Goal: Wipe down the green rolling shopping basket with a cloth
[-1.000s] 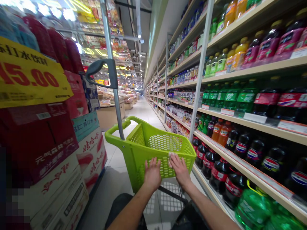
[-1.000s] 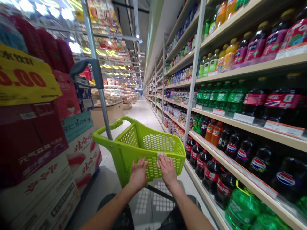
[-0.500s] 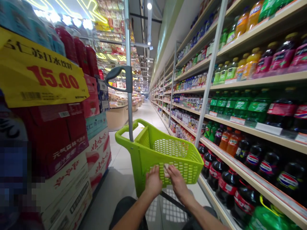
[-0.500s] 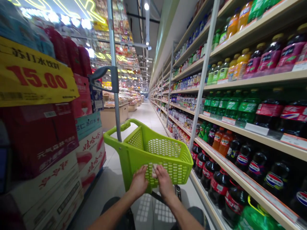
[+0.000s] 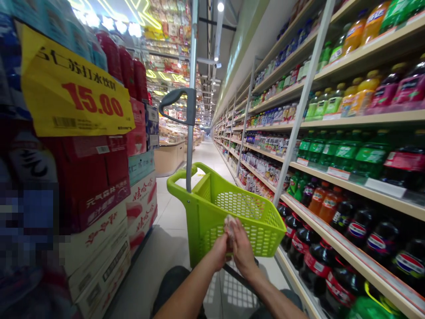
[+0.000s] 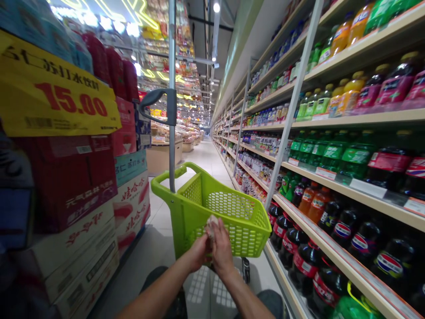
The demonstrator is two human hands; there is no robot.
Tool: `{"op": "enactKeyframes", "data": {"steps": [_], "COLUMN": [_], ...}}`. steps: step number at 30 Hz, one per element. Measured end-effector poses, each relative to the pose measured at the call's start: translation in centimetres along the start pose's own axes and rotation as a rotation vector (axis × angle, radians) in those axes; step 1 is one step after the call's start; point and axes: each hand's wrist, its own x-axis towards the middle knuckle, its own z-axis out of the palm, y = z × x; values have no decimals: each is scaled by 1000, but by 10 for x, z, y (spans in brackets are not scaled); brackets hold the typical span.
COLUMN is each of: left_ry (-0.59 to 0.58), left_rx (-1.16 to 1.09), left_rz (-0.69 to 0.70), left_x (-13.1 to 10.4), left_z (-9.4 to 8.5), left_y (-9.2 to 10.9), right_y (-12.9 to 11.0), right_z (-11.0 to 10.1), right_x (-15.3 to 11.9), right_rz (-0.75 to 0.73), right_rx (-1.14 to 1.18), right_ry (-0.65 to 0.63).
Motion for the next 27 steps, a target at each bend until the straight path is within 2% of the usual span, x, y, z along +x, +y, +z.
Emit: {"op": "enactKeyframes", "data": {"steps": [3,6,9,12,15,19,22,25,27], "left_ry": [132,259,346,368,317,249,236,231,128], "left_rx": [323,534,673,724,692,587,467,325,118], "left_rz": [100,167,201,205,202,224,205,193,144], "left_x": [4,4,2,-1,-2,-4,-2,-1,-3], "left_z": [-11,-32,-53,-61,-51,-33,-28,-25,-20], "left_y": [7,16,24,25,19,9,9,13,15], "right_y": [30,55,62,56,49,52,46,23,4], "right_z": [-6,-6,-1,0,-1,1,-3,-16,-24], "right_x": [15,2,-21,-21,0,23,27,26,26], "right_rz": [-27,-180,-376,-358,-247,-218,-197,-86,6], "right_rx": [-164,-299,-327,-349,-387,-375,-189,83,230], "right_ry": [47,-68,-185,-192,-199,-154,-116,-100,-124]}}
